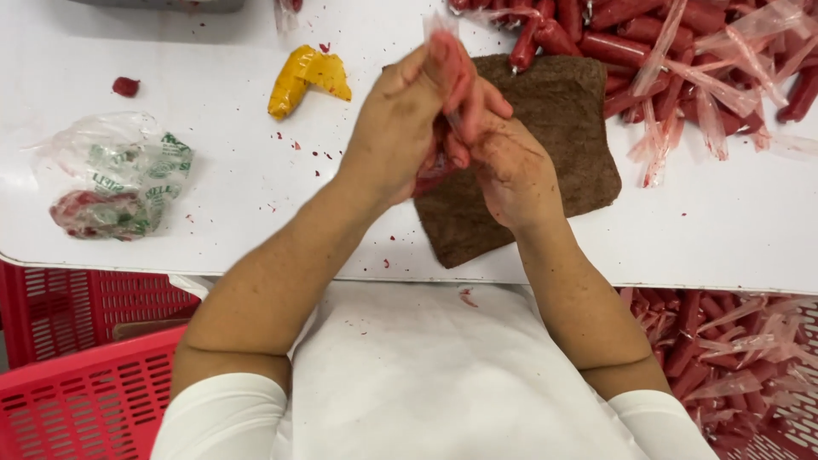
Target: The person repeatedly picks up small sausages and wraps each one individually in a clear plastic film. The wrapped sausages are placed on a pile on the table. The person uses a brown cloth to wipe their hands between wrapping actions.
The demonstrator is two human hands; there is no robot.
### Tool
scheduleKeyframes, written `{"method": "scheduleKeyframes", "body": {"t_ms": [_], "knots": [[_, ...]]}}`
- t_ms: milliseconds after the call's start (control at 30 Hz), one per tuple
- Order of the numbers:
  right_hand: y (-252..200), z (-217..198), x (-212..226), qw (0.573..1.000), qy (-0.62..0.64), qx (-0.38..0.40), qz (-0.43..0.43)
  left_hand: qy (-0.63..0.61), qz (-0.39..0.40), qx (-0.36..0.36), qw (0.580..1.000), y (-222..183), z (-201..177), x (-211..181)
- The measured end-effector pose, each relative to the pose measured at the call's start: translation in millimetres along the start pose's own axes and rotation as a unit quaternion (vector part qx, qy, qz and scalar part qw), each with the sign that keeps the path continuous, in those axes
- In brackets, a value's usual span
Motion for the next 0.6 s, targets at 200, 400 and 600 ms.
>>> {"method": "scheduleKeyframes", "body": {"t_ms": [200,400,600], "knots": [[-7,26,-1,0.949,-0.309,0.070,-0.014,-0.055,0.008,-0.008,0.998,9,11,-18],[-28,-3,-27,0.935,-0.349,0.062,0.021,-0.094,-0.079,-0.027,0.992,12,9,13],[-11,2,-6,0.946,-0.308,0.086,0.048,-0.089,-0.025,0.056,0.994,19,30,-13]]}}
Point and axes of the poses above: each hand's wrist, its own y-axis towards the middle knuckle, its own z-axis out of the palm, x = y × z, the point moved 10 cm from there along y, towards the middle knuckle, and after that the axes turned 15 degrees about x, right-handed, at the moved point
